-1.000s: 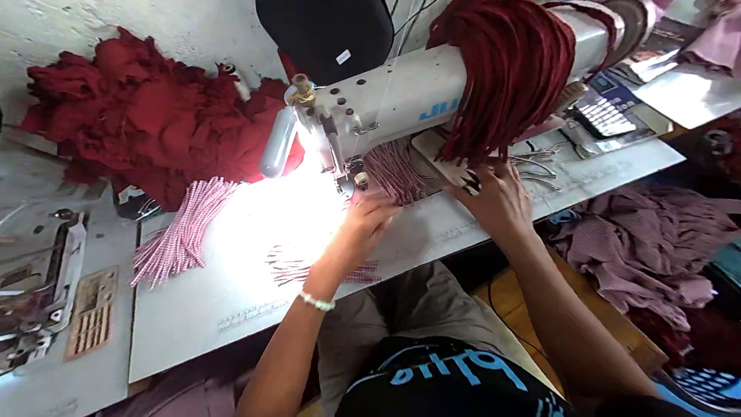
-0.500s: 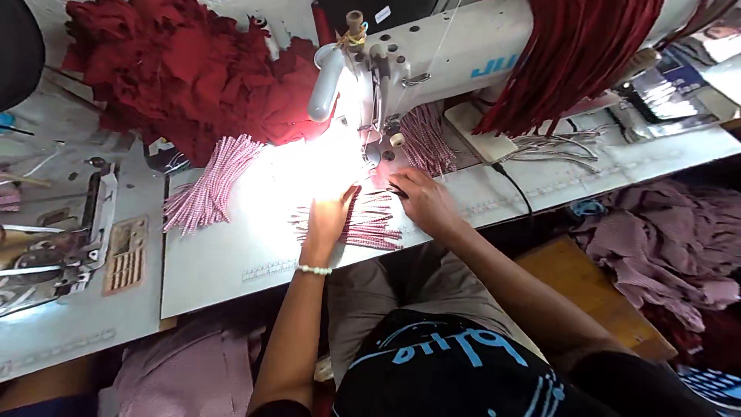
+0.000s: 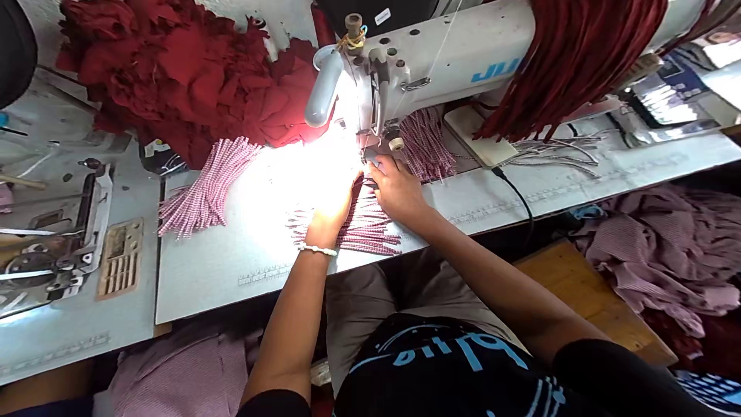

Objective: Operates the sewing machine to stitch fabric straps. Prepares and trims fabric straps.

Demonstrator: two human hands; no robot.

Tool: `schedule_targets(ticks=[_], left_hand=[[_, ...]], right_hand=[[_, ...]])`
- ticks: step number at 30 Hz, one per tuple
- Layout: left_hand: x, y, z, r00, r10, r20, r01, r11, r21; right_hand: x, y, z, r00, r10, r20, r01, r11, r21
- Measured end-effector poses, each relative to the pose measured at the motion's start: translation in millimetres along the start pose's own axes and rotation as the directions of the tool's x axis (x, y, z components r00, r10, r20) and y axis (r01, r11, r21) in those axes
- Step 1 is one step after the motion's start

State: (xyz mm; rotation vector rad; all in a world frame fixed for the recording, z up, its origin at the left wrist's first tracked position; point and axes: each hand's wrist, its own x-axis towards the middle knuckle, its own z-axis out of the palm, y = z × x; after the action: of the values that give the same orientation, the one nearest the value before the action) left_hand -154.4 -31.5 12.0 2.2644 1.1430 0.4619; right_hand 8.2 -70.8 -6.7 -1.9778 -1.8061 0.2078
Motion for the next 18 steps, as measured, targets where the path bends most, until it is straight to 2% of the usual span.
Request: schedule_targets(ticks=[2, 4, 5, 7, 8, 9, 10, 11, 12, 15, 18], left_hand=[[2, 0, -1, 1.000, 0.011, -0.009, -0.011, 0.998, 0.054], [4, -2, -1, 1.000, -0.002, -0.009, 0.003, 0.999, 0.054], [3, -3, -1, 0.998, -0.060, -0.005, 0.060, 0.998, 0.019], [-1, -6, -1, 0.961, -0.273, 0.039, 0.276, 0.955, -0.110], [-2, -7, -1, 0.954, -0.296, 0.049, 0.300, 0.945, -0.132], [-1, -8, -1, 0.974, -0.224, 0.039, 0.227, 0.969, -0.092], [1, -9, -2, 0.997, -0.078, 0.022, 0.078, 0.997, 0.008], [6, -10, -3, 0.996, 0.086, 0.029, -0.089, 0.987, 0.132], [11, -10, -3, 0.982, 0.182, 0.052, -0.189, 0.962, 0.195], [16, -8, -1, 0.971, 0.222, 0.092, -0.239, 0.931, 0.275], [24, -7, 3, 0.971, 0.227, 0.069, -0.238, 0.925, 0.296]], right_hand=[[-5, 6, -4, 0.999, -0.007, -0.037, 0.009, 0.999, 0.052], [-14, 17, -14, 0.989, -0.037, -0.145, 0.051, 0.994, 0.099], [-21, 26, -21, 0.973, -0.060, -0.221, 0.087, 0.990, 0.115], [-38, 53, -42, 0.921, -0.098, -0.377, 0.149, 0.983, 0.108], [-48, 70, -54, 0.882, -0.101, -0.459, 0.150, 0.986, 0.073], [-58, 89, -66, 0.839, -0.086, -0.537, 0.120, 0.992, 0.029], [-67, 110, -78, 0.798, -0.057, -0.600, 0.061, 0.998, -0.012], [-75, 131, -89, 0.767, -0.024, -0.641, -0.006, 0.999, -0.044], [-82, 153, -98, 0.739, -0.005, -0.673, -0.060, 0.996, -0.073], [-85, 201, -111, 0.702, 0.079, -0.707, -0.208, 0.973, -0.098], [-76, 219, -108, 0.758, 0.214, -0.616, -0.351, 0.930, -0.109]])
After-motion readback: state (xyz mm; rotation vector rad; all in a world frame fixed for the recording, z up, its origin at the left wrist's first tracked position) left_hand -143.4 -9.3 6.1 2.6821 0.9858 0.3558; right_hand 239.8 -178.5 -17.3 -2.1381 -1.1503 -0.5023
